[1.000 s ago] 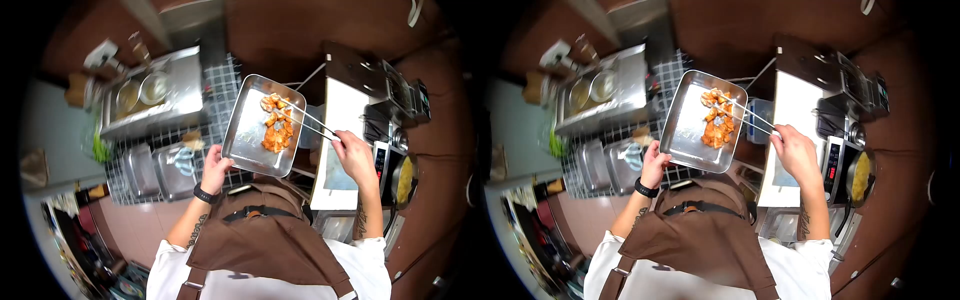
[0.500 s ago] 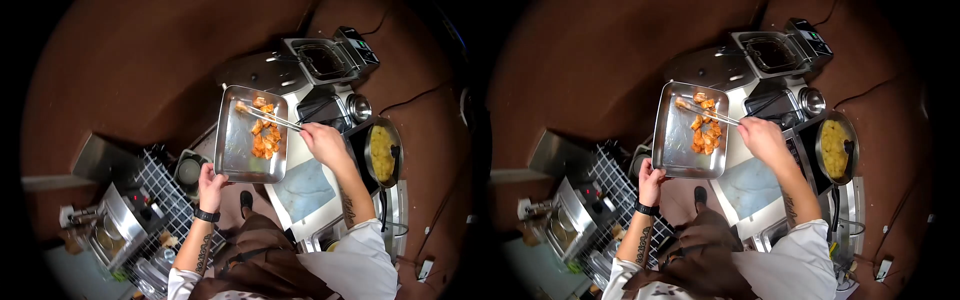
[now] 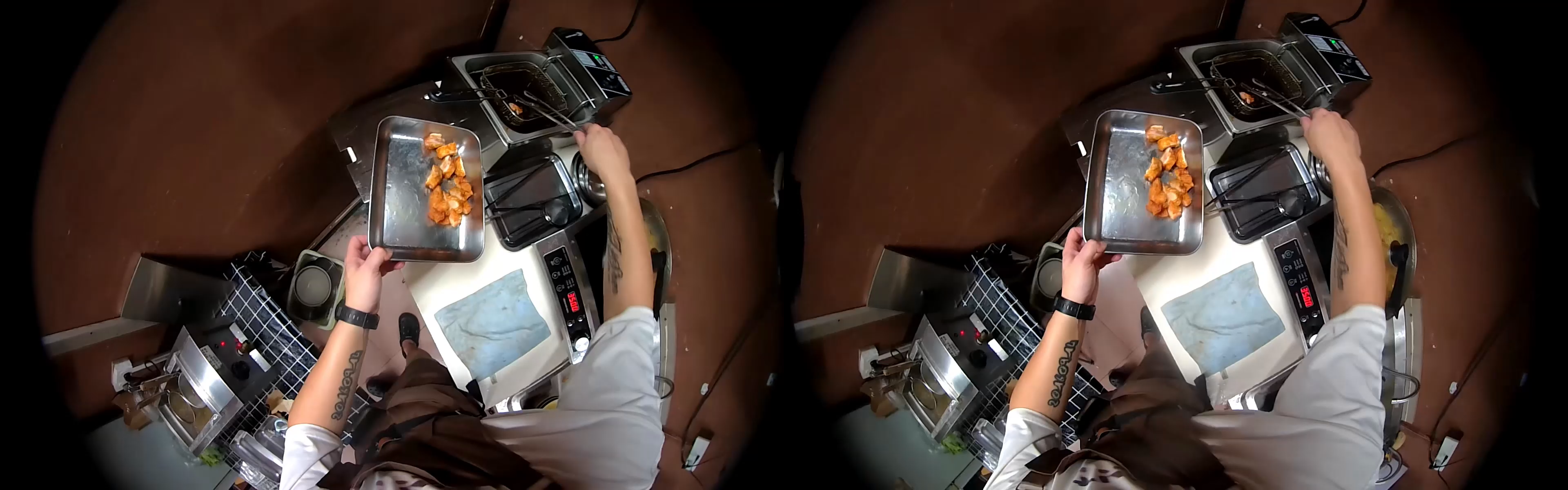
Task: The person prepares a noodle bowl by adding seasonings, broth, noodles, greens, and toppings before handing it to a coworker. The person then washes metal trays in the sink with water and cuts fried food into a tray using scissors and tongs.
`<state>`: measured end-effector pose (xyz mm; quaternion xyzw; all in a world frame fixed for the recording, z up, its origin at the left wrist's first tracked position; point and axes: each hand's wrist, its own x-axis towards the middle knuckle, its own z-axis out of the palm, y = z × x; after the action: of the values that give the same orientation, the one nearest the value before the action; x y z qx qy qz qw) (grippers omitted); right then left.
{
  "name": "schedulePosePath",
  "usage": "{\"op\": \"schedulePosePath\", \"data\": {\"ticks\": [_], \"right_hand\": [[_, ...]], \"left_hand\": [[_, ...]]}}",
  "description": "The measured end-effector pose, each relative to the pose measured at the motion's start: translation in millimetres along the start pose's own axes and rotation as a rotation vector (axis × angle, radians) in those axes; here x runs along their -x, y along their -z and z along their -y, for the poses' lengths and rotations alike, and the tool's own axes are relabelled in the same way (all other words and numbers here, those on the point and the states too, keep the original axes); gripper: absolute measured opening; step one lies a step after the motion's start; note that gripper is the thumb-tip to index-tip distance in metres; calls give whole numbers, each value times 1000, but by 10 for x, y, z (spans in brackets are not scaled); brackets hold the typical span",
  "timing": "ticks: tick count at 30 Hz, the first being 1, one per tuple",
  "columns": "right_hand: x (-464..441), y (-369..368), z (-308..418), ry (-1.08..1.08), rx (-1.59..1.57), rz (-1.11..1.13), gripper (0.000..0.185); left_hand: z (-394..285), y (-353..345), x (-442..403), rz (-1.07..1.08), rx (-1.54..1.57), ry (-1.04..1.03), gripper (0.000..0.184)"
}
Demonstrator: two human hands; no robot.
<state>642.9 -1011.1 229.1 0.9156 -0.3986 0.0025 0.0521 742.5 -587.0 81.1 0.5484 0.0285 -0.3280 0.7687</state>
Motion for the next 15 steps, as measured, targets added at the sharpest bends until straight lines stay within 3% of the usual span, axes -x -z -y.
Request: {"op": "schedulePosePath", "data": {"ticks": [3,5,7,11,15], "right_hand": [[529,421,301,117,-162,96,34],[797,471,419,429,-191,106,29],[892,402,453,592,-167,62,27],[774,85,435,693,-183,-10,23],[737,-14,428,655,-165,52,21]], "left_hand": [[-22,-37,-58,-1,-17,-4,23],[-52,-65,-89,2,-19,-2,24],[-67,-46,-123,17,-9,6,24],[-154,-101,-128,53,-7,5,23],[-132,-172,-139,50,-5,17,22]]}}
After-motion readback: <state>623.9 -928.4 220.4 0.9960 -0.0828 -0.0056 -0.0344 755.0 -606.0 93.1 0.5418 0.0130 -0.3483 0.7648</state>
